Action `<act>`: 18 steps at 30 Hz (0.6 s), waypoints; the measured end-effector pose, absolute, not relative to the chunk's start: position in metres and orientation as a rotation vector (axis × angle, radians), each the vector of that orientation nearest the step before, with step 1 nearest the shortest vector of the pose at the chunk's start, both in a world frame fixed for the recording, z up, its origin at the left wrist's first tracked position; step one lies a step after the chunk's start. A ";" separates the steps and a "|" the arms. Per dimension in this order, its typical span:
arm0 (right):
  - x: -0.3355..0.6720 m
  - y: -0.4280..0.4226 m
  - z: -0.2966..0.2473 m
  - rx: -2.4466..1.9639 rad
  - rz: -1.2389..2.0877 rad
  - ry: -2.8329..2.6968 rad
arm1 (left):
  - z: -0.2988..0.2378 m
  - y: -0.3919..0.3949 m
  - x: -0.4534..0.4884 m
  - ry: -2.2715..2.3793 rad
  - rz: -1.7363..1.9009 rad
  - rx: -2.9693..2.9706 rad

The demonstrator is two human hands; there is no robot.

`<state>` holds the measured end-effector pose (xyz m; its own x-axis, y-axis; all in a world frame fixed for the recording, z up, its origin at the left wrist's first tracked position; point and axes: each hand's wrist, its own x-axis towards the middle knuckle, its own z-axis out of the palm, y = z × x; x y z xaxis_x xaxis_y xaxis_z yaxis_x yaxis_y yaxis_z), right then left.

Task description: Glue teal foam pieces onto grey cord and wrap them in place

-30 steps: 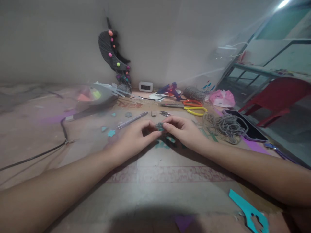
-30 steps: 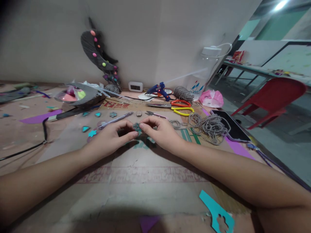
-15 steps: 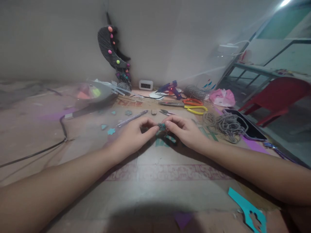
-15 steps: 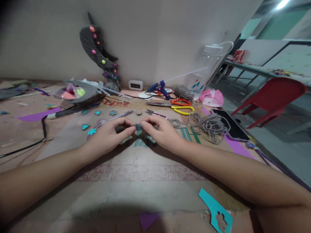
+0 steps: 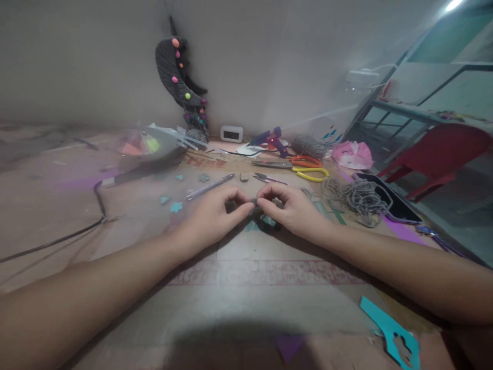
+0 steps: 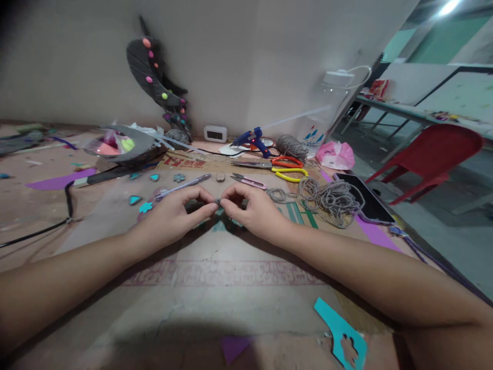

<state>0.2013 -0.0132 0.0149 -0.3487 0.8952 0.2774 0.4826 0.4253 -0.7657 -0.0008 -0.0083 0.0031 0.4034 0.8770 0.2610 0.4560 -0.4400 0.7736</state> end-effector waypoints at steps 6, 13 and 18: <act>0.202 -0.013 0.015 -1.163 0.695 -1.988 | 0.003 -0.007 0.000 1.096 0.840 1.935; 0.203 -0.014 0.015 -1.160 0.677 -2.017 | 0.003 -0.008 0.000 1.119 0.897 1.964; 0.205 -0.014 0.016 -1.140 0.698 -2.026 | 0.004 -0.008 0.000 1.145 0.885 1.973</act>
<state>0.2049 -0.0137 0.0156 -0.3685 0.8766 0.3095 0.5001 0.4676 -0.7289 0.0003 -0.0077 0.0040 0.3816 0.8988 0.2158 0.4356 -0.3808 0.8156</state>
